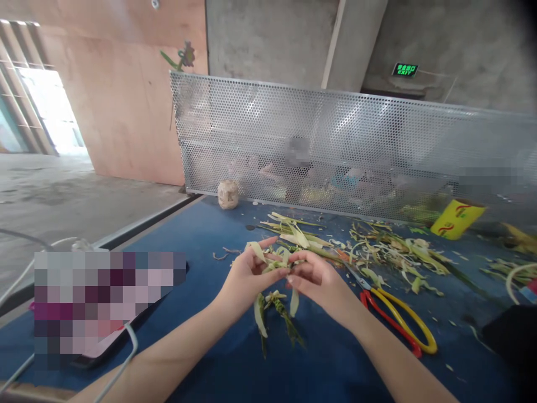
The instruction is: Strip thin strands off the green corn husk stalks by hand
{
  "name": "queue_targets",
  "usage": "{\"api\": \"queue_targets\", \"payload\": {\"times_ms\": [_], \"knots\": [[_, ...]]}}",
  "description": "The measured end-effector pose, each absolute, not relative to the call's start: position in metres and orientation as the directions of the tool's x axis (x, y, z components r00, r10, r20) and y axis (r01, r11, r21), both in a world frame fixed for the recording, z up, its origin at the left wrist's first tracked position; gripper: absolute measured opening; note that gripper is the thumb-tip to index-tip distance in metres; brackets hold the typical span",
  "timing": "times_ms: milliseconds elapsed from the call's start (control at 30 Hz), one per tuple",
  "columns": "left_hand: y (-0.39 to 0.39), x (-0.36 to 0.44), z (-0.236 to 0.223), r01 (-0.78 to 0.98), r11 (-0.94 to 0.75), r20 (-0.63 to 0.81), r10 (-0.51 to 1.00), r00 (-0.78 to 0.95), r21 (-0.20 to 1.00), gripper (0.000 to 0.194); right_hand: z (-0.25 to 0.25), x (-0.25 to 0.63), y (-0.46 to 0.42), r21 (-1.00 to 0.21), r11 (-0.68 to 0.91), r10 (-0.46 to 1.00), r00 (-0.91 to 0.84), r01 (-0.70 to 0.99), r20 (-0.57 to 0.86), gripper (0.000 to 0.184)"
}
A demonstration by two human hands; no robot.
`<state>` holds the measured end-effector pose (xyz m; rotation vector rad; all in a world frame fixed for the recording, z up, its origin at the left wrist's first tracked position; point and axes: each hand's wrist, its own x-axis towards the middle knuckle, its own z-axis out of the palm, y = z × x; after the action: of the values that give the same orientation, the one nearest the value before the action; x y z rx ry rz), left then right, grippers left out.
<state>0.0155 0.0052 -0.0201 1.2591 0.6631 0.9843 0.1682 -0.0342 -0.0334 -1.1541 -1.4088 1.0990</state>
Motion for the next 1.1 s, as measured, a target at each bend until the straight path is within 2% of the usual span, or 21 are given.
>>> {"api": "queue_targets", "payload": {"times_ms": [200,367,467,533,633,767,933,1100], "knots": [[0.012,0.014,-0.024,-0.179,-0.080,0.152,0.889,0.432,0.981,0.065,-0.029,0.170,-0.037,-0.968,0.158,0.986,-0.093,0.197,0.142,0.029],[0.013,0.013,-0.018,-0.178,-0.032,0.098,0.922,0.376,0.983,0.073,-0.023,0.182,-0.037,-0.961,0.161,0.981,-0.141,0.227,0.132,0.029],[0.010,0.014,-0.017,-0.177,0.004,0.073,0.903,0.424,0.984,0.067,-0.027,0.179,-0.037,-0.993,0.081,0.977,-0.202,0.088,0.062,0.029],[0.007,0.015,-0.018,-0.182,0.010,0.078,0.879,0.471,0.983,0.056,-0.032,0.173,-0.037,-0.998,-0.014,0.966,-0.259,-0.063,0.003,0.029],[0.004,0.016,-0.020,-0.147,-0.019,0.093,0.852,0.515,0.989,0.040,-0.038,0.164,-0.035,-0.986,-0.024,0.960,-0.280,-0.162,0.023,0.029],[0.004,0.017,-0.019,-0.097,-0.093,0.130,0.839,0.528,0.991,0.044,-0.042,0.157,-0.033,-0.991,0.101,0.981,-0.155,-0.089,0.114,0.039],[0.004,0.017,-0.019,-0.140,-0.120,0.176,0.837,0.518,0.983,0.054,-0.043,0.158,-0.033,-0.980,0.196,0.980,0.016,0.047,0.197,0.052],[0.006,0.017,-0.023,-0.104,-0.158,0.189,0.814,0.550,0.982,0.050,-0.038,0.159,-0.035,-0.963,0.247,0.969,0.003,0.111,0.248,0.051]]}}
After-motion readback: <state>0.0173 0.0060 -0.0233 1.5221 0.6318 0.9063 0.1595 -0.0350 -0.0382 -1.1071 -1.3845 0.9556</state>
